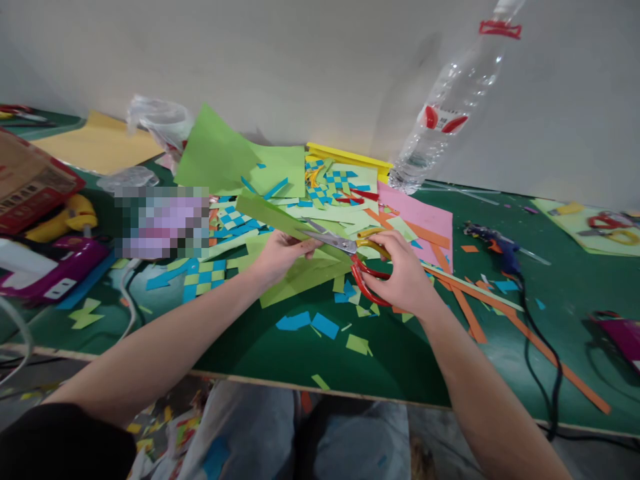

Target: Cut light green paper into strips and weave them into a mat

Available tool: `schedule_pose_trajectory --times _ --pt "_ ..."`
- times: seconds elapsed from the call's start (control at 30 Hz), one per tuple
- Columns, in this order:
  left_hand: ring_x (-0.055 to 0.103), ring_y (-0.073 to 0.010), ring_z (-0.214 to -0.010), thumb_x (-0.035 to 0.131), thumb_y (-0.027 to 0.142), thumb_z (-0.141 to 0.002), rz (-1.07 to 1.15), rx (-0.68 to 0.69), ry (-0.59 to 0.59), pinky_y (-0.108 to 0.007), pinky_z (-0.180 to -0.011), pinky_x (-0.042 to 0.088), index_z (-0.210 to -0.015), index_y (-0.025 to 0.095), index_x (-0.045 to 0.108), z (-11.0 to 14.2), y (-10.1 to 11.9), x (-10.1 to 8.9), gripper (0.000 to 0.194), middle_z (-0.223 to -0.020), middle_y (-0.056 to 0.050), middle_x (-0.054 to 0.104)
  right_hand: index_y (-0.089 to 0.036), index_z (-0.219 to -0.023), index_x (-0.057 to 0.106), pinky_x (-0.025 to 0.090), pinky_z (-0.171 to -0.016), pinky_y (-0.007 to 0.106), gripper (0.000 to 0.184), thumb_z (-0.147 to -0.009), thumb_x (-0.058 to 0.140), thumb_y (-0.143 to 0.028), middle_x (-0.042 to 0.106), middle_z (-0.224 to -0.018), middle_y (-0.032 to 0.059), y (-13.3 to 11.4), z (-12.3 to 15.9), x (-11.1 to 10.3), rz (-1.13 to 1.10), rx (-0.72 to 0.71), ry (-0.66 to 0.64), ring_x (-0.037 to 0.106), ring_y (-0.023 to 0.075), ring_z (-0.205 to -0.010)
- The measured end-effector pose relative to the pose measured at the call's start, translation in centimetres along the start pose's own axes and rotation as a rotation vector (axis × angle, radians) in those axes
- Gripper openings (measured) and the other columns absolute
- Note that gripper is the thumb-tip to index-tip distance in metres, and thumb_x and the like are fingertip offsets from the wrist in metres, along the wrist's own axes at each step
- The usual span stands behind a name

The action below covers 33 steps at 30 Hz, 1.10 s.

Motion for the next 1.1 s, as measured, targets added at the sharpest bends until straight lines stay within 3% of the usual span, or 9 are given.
schedule_pose_trajectory --times 0.23,1.1 --pt "0.057 -0.0122 -0.056 0.085 0.026 -0.064 -0.007 -0.009 0.018 -0.028 -0.056 0.046 -0.077 0.020 0.077 0.17 -0.04 0.29 0.017 -0.071 -0.003 0.071 -0.023 -0.119 0.050 0.046 -0.092 0.051 0.045 -0.079 0.066 -0.036 0.056 -0.122 0.0136 -0.17 0.02 0.02 0.007 -0.002 -0.014 0.056 0.0324 -0.113" --pt "0.060 -0.0117 -0.058 0.086 0.030 -0.064 -0.008 -0.022 -0.017 -0.027 -0.060 0.050 -0.076 0.018 0.076 -0.03 -0.45 -0.04 0.019 -0.068 -0.002 0.071 -0.021 -0.121 0.050 0.047 -0.095 0.051 0.044 -0.081 0.064 -0.030 0.056 -0.123 0.0145 0.04 0.05 0.00 -0.011 -0.035 -0.045 0.056 0.0319 -0.115"
Point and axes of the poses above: each hand's wrist, its own z-axis away from the middle knuckle, its own x-axis out of the palm, y = z × x, the point moved 3 cm from there along -z, towards the middle knuckle
